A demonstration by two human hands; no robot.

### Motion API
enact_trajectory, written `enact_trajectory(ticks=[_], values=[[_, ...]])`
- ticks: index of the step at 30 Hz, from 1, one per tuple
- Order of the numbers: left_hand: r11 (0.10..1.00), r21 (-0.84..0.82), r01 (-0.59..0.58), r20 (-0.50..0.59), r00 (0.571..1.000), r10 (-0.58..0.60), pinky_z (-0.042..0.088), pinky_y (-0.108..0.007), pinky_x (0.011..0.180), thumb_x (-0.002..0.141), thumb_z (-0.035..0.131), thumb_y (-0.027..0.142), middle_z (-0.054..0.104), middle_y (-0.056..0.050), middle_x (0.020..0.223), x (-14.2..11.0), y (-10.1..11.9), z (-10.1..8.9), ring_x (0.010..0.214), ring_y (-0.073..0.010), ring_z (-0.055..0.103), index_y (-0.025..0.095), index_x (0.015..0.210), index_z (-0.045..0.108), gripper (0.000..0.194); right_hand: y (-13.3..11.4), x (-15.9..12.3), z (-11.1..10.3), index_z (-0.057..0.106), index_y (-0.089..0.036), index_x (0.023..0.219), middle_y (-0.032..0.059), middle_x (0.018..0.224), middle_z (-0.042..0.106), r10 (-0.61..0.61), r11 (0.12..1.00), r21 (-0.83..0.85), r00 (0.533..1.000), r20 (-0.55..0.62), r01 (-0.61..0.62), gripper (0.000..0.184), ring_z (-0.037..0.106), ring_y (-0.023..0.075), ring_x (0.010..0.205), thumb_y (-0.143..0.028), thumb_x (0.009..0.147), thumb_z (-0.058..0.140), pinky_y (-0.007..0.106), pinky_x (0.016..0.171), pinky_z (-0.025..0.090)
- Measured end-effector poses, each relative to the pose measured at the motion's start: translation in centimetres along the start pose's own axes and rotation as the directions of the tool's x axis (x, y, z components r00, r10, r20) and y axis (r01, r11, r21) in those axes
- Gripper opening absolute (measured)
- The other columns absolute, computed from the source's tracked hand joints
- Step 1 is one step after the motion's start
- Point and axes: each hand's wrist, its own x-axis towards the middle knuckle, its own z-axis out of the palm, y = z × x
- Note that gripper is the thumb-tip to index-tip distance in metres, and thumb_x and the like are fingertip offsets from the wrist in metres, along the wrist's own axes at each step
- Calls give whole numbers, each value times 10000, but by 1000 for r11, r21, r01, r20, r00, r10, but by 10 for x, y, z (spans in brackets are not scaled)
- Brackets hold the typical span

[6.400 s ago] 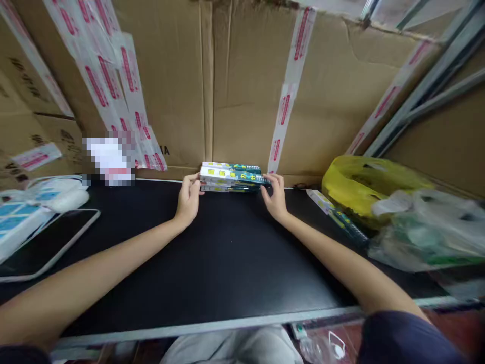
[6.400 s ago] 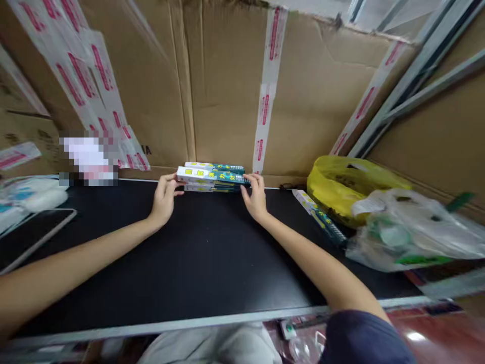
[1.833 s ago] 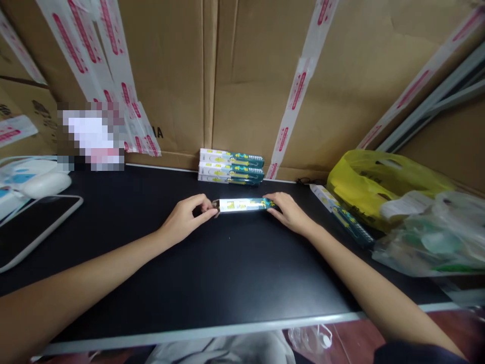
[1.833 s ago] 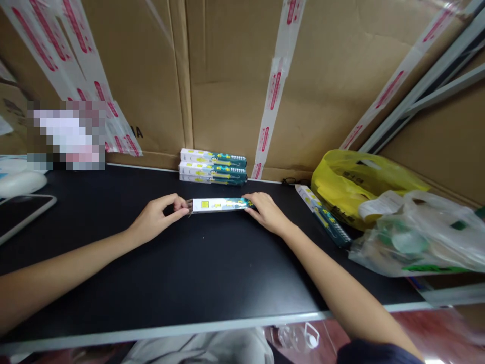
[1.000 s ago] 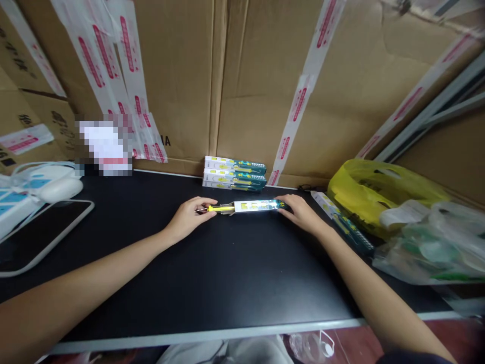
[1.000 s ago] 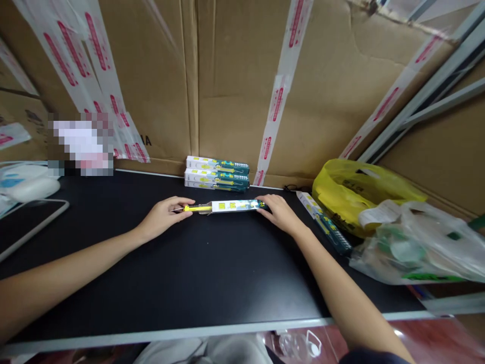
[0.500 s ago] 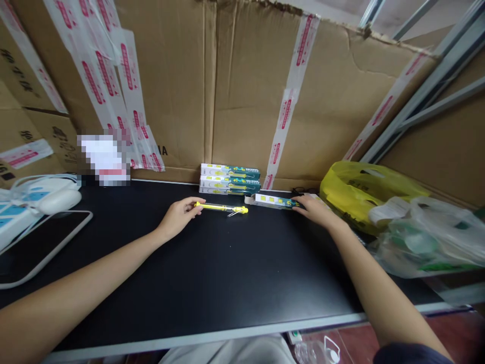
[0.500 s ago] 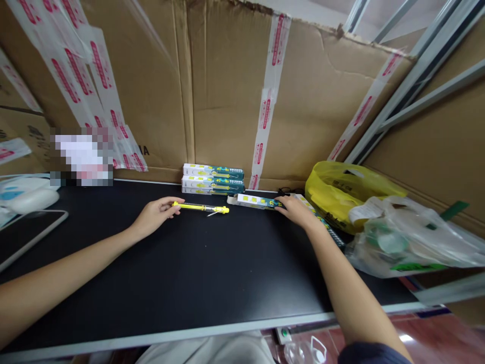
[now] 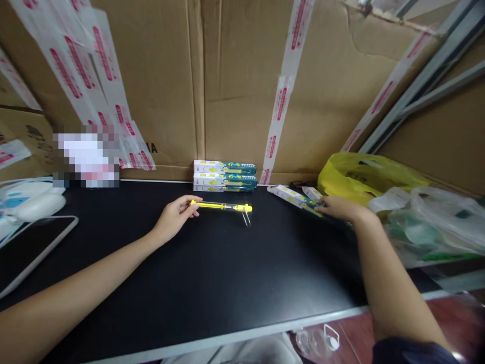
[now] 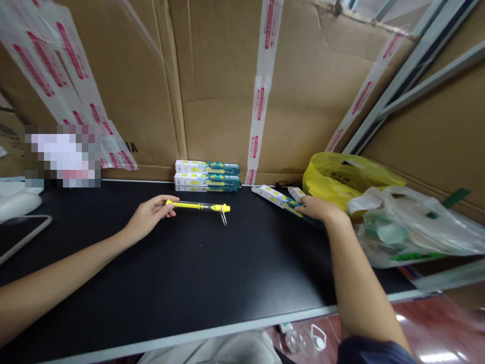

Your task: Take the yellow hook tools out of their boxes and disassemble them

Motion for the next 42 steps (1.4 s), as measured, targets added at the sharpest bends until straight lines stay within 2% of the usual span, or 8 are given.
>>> enact_trajectory(ticks=[5,24,29,32,33,35,39,42], values=[[999,-32,4,-1,1000,-4,517,-272,669,791,589,473,656,-35,776,-2,6,6,692,-151,632,150,1022,624,398,-1,15,10,667,-22,973,268,991,664,93,995,-40,996,-17,-93,346,653,288,837,-311,886,498,368,721,466],[999,-31,-32,-18,999,32,535,-288,696,813,581,416,654,-31,821,-5,7,8,700,-150,644,169,1033,617,333,-26,5,21,689,-168,1004,189,1019,689,205,961,-155,967,-151,-228,277,654,344,943,-256,813,509,439,721,514],[998,-54,-21,-2,1000,21,536,-275,700,807,595,391,659,-39,876,-6,7,9,693,-133,641,165,1036,621,322,-45,-3,10,627,-120,1117,245,1090,627,167,960,-161,930,-327,-229,356,574,405,1054,-312,846,497,499,774,485],[998,-68,-19,18,1000,20,536,-277,710,810,600,379,656,-44,900,-7,7,11,709,-135,642,164,1044,623,318,-81,-13,5,591,-103,1138,238,1075,624,8,998,61,810,-586,34,448,557,394,1075,-427,927,363,557,876,436],[997,-73,-20,24,999,21,536,-278,713,812,601,377,656,-45,906,-8,7,13,714,-136,644,166,1045,623,315,-97,-17,6,583,-141,1142,196,1105,627,-82,955,181,793,-603,236,432,563,347,1091,-436,942,339,524,922,433],[996,-84,-18,33,999,21,537,-279,716,814,605,374,657,-46,910,-10,8,15,719,-137,646,167,1043,624,310,-131,-24,14,517,-219,1216,109,1187,615,-276,670,472,783,-558,573,388,582,250,1103,-448,949,353,428,943,467],[995,-97,-2,55,998,7,534,-272,702,808,611,363,667,-45,877,-12,11,16,714,-142,649,161,1029,622,299,-181,-32,37,490,-221,1196,71,1056,659,-346,222,797,810,-474,561,395,643,213,989,-470,889,506,386,879,510],[995,-100,-2,51,999,7,522,-262,691,809,607,365,666,-56,918,-12,14,16,708,-135,642,149,1025,618,306,-192,-34,45,539,-203,1098,56,929,666,-269,104,856,843,-467,507,343,661,193,879,-470,885,514,344,797,523]])
